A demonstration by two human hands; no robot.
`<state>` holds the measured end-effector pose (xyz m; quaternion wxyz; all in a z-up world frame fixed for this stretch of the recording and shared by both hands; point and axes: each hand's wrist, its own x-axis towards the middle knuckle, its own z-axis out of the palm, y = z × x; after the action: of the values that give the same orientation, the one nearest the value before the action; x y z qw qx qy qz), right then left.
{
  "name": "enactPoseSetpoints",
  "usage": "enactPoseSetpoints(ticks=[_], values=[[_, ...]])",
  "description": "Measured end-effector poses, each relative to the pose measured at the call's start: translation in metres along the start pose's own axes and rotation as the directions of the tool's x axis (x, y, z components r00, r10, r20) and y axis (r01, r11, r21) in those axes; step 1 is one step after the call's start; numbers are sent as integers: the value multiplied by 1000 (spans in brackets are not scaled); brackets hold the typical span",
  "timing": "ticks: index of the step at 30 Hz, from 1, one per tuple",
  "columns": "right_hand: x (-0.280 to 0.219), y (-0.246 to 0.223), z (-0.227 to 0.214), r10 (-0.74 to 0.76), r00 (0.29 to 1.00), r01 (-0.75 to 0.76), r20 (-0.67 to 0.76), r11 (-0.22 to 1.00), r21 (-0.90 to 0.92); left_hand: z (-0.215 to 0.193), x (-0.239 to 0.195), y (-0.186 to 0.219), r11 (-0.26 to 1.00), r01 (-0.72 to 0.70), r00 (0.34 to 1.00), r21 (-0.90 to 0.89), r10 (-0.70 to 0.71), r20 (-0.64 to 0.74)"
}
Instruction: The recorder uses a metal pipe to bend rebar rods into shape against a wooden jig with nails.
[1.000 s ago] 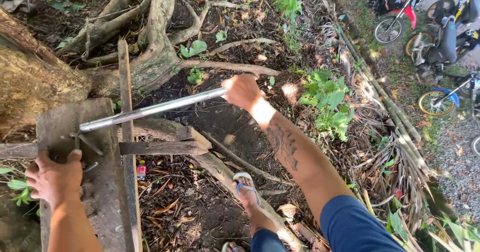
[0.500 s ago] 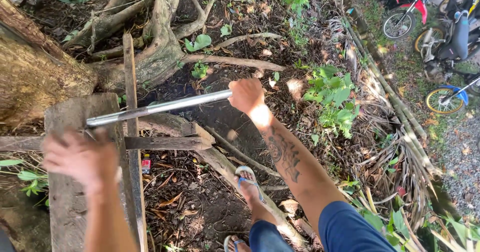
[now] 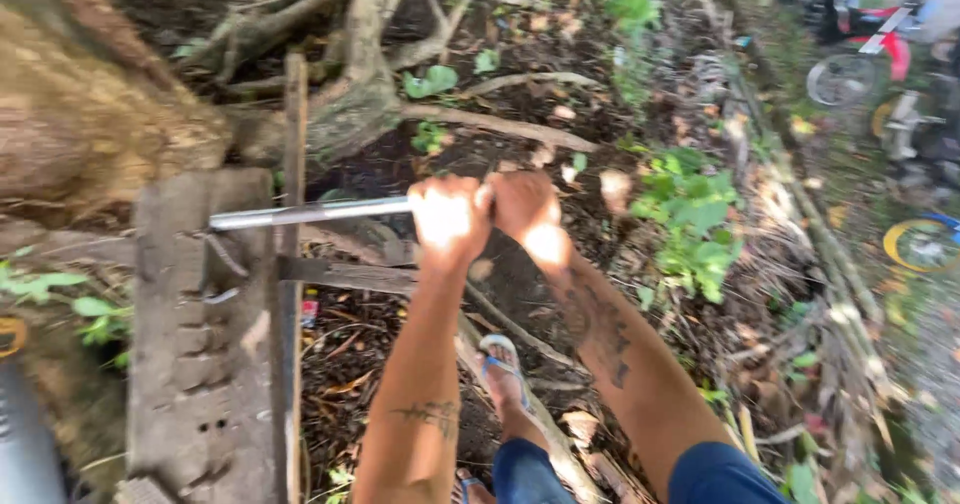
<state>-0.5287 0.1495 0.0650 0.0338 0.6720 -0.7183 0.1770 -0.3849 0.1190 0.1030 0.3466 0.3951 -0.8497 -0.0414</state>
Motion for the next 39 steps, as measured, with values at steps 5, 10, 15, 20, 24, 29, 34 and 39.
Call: enactPoseSetpoints(ticks=[5,10,15,20,24,29,34,39], values=[[-15,-4,2,31,999,-27,28,991,-129,13,-15,-5,998,-45,995,41,48,-87],[-44,-13,9,42,999,-39,17,983,-178,-1,-46,-4,998,-51,971,32,57,-231],[-103,-60,-12,128,992,-129,-22,971,-201,-29,-84,2,979,-67,989,-190,40,-139],[-191,-162,-35,221,975,-211,39,962,-175,-103,-164,-8,948,-108,991,-298,125,39],[-192,-172,-39,351,936,-346,24,930,-123,-105,-153,1,961,-86,988,-264,116,101],[-183,-142,-18,345,889,-365,302,931,8,-87,-154,-5,976,-114,963,-184,154,219],[-173,-97,8,262,809,-312,526,950,6,-91,-170,-11,988,-78,930,-137,122,346],[-150,-67,15,-12,483,-375,876,901,219,-171,-212,-48,988,125,959,-96,-95,267]])
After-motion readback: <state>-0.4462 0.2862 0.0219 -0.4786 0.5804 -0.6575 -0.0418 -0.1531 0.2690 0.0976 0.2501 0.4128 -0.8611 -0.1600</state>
